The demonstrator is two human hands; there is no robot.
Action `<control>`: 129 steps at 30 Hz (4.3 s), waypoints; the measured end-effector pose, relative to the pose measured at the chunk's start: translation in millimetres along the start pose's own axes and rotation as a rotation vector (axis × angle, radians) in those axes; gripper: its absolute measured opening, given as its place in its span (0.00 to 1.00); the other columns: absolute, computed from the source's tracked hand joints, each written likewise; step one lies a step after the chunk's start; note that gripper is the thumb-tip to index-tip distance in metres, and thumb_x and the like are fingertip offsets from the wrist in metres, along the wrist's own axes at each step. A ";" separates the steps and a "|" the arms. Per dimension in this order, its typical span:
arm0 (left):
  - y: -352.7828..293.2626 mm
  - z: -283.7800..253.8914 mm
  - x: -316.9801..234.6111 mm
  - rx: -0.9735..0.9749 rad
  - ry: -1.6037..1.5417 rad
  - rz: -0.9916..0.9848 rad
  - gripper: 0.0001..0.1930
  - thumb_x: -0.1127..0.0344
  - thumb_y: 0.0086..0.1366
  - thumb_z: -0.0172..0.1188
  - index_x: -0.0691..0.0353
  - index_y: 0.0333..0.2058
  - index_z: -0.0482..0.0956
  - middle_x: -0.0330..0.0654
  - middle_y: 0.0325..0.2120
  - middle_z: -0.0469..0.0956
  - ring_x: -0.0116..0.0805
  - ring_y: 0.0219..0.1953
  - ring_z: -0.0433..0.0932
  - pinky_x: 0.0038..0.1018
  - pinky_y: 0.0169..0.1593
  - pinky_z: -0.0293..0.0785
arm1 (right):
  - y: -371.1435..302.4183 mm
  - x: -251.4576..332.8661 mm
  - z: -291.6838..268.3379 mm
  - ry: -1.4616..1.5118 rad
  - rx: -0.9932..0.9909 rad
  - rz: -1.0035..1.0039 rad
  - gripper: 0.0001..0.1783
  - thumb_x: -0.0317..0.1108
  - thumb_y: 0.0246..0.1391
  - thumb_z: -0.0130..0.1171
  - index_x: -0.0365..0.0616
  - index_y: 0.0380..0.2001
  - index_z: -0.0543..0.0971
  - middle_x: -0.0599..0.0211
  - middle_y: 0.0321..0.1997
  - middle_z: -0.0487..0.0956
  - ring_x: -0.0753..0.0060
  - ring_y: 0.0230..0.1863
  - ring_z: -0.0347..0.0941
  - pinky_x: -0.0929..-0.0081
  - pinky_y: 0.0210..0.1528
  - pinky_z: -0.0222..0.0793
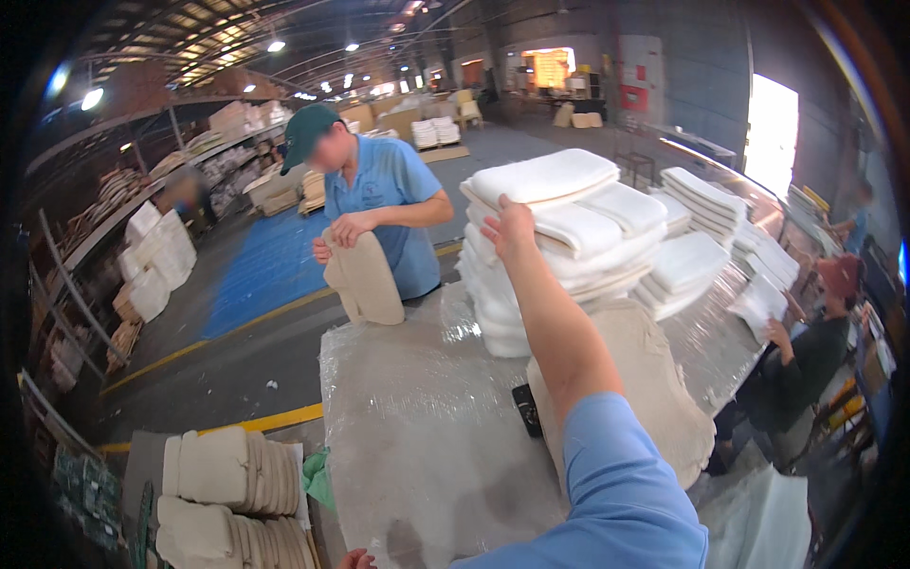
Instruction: The person inserts cylindrical foam inserts into fabric cushion covers and ties the drawstrings to close them. The person handles the cushions one at a time, places them on a table, and stacks the finished items.
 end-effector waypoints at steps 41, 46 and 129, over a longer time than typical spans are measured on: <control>-164.0 29.5 73.0 -0.251 -0.071 -0.396 0.19 0.56 0.71 0.59 0.60 0.54 0.80 0.50 0.45 0.85 0.43 0.47 0.85 0.36 0.51 0.79 | -256.1 -197.6 -82.3 -0.116 0.314 0.473 0.23 0.33 0.63 0.61 0.39 0.60 0.73 0.56 0.58 0.78 0.58 0.56 0.77 0.57 0.52 0.81; -254.9 -3.9 151.7 -0.219 -0.019 -0.553 0.18 0.57 0.69 0.60 0.60 0.52 0.82 0.52 0.44 0.85 0.46 0.48 0.84 0.37 0.54 0.78 | -424.6 -284.8 -160.5 0.002 0.188 0.883 0.18 0.31 0.64 0.60 0.47 0.56 0.76 0.65 0.52 0.82 0.62 0.53 0.80 0.60 0.49 0.80; -452.2 -171.2 407.2 -0.168 -0.514 -1.023 0.19 0.53 0.71 0.59 0.60 0.52 0.80 0.46 0.47 0.83 0.39 0.37 0.85 0.36 0.38 0.82 | -1068.0 -224.1 310.7 -0.251 2.211 -1.311 0.13 0.44 0.56 0.63 0.45 0.32 0.86 0.64 0.28 0.84 0.66 0.32 0.81 0.63 0.37 0.77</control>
Point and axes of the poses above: each hand's wrist, its own y-axis towards the middle knuckle, its own z-axis out of the palm, x = y × z, the point moved 9 cm from there along y, towards the middle knuckle
